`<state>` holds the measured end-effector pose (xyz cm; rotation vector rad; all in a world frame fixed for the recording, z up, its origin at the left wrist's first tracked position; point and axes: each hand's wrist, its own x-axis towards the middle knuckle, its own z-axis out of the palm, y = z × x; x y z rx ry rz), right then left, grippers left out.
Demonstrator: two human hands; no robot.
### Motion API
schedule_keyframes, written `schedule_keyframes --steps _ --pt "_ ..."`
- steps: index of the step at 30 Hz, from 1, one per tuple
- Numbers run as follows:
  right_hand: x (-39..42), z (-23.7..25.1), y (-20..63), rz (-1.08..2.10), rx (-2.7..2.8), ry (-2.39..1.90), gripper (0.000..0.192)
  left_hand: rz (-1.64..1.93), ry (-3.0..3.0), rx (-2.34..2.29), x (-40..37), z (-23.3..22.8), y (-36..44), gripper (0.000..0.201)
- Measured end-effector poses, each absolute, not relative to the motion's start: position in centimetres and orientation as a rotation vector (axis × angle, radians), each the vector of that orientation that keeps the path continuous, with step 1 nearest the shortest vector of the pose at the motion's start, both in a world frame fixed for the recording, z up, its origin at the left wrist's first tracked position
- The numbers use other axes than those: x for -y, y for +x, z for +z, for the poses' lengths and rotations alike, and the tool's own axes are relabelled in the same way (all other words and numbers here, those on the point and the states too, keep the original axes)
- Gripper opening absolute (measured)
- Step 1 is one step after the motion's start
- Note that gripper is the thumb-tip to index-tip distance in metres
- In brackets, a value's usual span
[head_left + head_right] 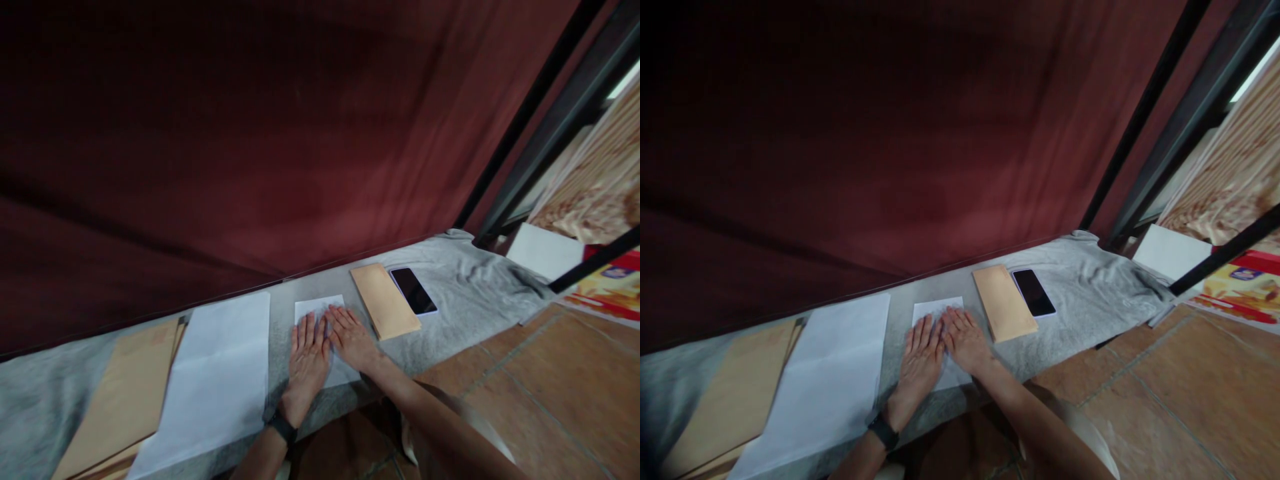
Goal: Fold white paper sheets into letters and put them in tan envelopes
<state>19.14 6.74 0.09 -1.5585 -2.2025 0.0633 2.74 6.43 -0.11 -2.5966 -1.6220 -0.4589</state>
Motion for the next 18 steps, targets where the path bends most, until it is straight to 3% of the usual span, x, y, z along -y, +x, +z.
schedule_keyframes --steps 9,18 --pt "-7.4 -0.7 18.8 -0.045 2.147 -1.651 0.048 -0.420 -2.576 1.456 -6.6 -0.8 2.6 0.054" --pt "-9.1 -1.2 19.0 -0.099 1.949 -1.835 0.053 -0.443 -2.449 1.588 -6.7 -0.5 3.0 0.057"
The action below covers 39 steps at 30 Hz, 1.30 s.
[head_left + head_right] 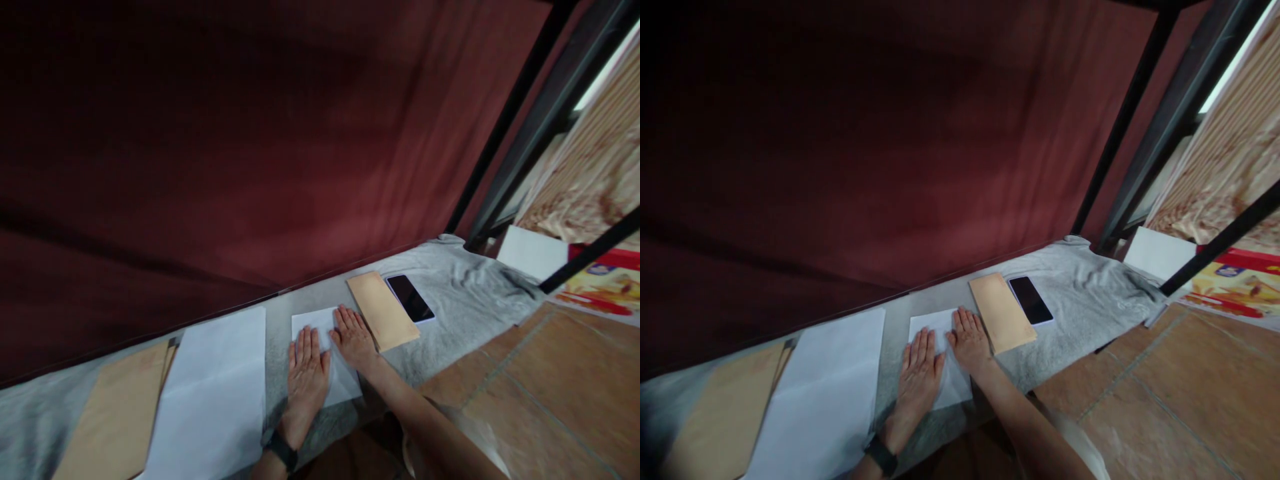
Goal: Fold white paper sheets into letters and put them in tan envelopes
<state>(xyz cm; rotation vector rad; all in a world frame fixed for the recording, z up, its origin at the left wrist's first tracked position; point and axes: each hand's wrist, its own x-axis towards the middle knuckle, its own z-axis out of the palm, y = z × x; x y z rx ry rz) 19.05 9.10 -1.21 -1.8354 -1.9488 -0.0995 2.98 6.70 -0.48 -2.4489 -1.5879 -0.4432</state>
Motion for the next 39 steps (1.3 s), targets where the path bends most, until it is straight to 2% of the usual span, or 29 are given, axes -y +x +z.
schedule_keyframes --steps 10,19,25,29,34,39 --pt "-7.8 0.1 16.4 0.093 2.148 -1.620 0.050 -0.327 -2.573 1.546 -6.7 -0.1 2.5 0.054" --pt "-8.2 -0.8 18.1 -0.084 2.026 -1.794 0.050 -0.291 -2.480 1.741 -7.0 0.3 3.4 0.055" --pt "-8.3 -0.9 18.9 -0.106 1.942 -1.903 0.052 -0.407 -2.373 1.837 -7.0 -0.2 3.3 0.059" --pt "-8.1 0.0 18.0 -0.036 2.008 -1.811 0.052 -0.504 -2.393 1.702 -6.9 -1.1 3.1 0.056" --pt "-8.1 0.5 17.6 0.077 2.159 -1.662 0.048 -0.542 -2.591 1.303 -5.9 -2.1 2.9 0.056" --pt "-8.8 0.3 18.8 0.091 2.135 -1.674 0.047 -0.502 -2.672 1.256 -4.9 -0.7 3.3 0.055"
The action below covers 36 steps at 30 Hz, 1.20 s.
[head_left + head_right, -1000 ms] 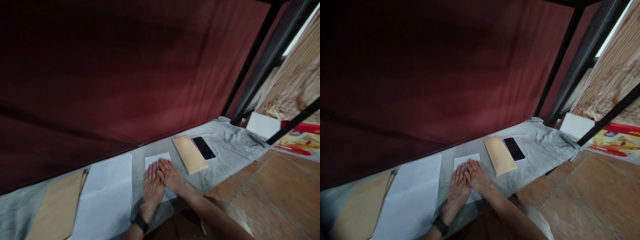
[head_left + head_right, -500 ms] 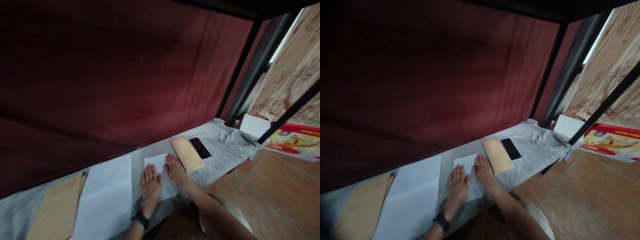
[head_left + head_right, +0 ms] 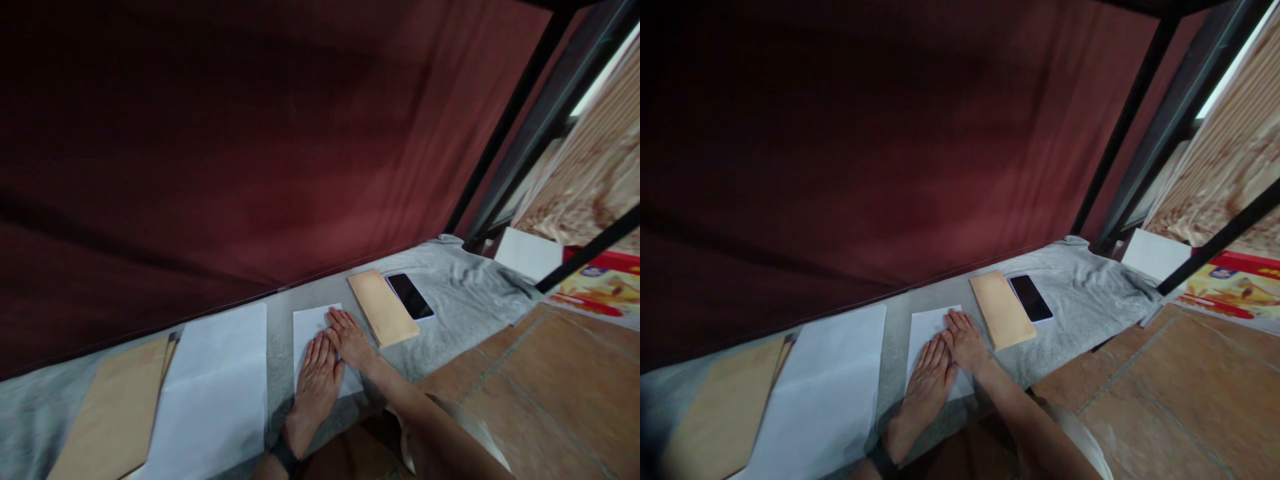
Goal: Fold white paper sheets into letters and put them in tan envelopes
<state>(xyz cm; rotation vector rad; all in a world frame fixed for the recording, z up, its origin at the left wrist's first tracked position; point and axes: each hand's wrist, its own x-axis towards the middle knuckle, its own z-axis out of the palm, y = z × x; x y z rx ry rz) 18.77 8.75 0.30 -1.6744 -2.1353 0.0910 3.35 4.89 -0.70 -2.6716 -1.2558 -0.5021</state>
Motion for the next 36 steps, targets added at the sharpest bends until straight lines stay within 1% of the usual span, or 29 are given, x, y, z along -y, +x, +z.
schedule_keyframes --steps 5,9,13,16,17,19,20,21,22,24,25,26,28,30,33,36 --pt "-9.7 0.0 19.7 0.113 2.149 -1.647 0.044 -0.482 -2.858 1.187 -3.7 1.3 4.1 0.050" --pt "-10.0 -0.6 20.2 0.111 2.178 -1.622 0.045 -0.450 -2.992 1.151 -2.2 1.5 4.8 0.048" --pt "-9.9 -0.9 20.4 0.080 2.174 -1.632 0.046 -0.409 -3.129 1.067 -0.4 1.9 5.3 0.055" --pt "-9.7 -0.9 20.5 0.045 2.160 -1.649 0.045 -0.363 -3.317 1.008 0.4 3.6 5.2 0.064" --pt "-9.6 -0.9 20.5 0.041 2.158 -1.653 0.045 -0.339 -3.422 0.983 0.3 4.4 5.1 0.064" --pt "-9.5 -0.8 20.5 0.046 2.155 -1.659 0.046 -0.336 -3.673 0.946 -0.4 5.9 4.5 0.056" --pt "-9.5 -0.8 20.6 0.050 2.148 -1.663 0.046 -0.343 -3.806 0.945 -1.2 6.5 4.1 0.045" --pt "-9.4 -0.8 20.6 0.052 2.135 -1.668 0.047 -0.429 -3.864 1.083 -2.1 6.8 3.6 0.039" --pt "-9.5 -0.8 20.7 0.053 2.112 -1.679 0.048 -0.622 -3.777 1.358 -3.3 7.0 3.0 0.039" --pt "-9.5 -0.7 20.8 0.051 2.036 -1.720 0.048 -1.003 -3.241 1.928 -5.8 6.6 1.9 0.044" --pt "-9.6 -0.6 20.9 0.051 1.994 -1.747 0.048 -1.071 -2.925 2.133 -7.0 6.1 1.4 0.046" --pt "-9.7 -0.5 20.9 0.054 1.956 -1.773 0.047 -1.057 -2.685 2.267 -8.0 5.6 1.0 0.046" --pt "-9.8 -0.3 21.1 0.065 1.912 -1.808 0.047 -0.959 -2.478 2.381 -9.4 4.5 0.4 0.046" --pt "-10.0 -0.2 21.2 0.082 1.902 -1.821 0.049 -0.900 -2.457 2.386 -9.9 3.7 0.2 0.046" --pt "-10.1 -0.3 21.2 0.112 1.871 -1.857 0.050 -0.931 -2.457 2.414 -10.1 3.1 0.2 0.048" --pt "-10.3 -0.5 21.1 0.157 1.801 -1.901 0.048 -0.985 -2.370 2.572 -10.7 2.8 0.0 0.051"
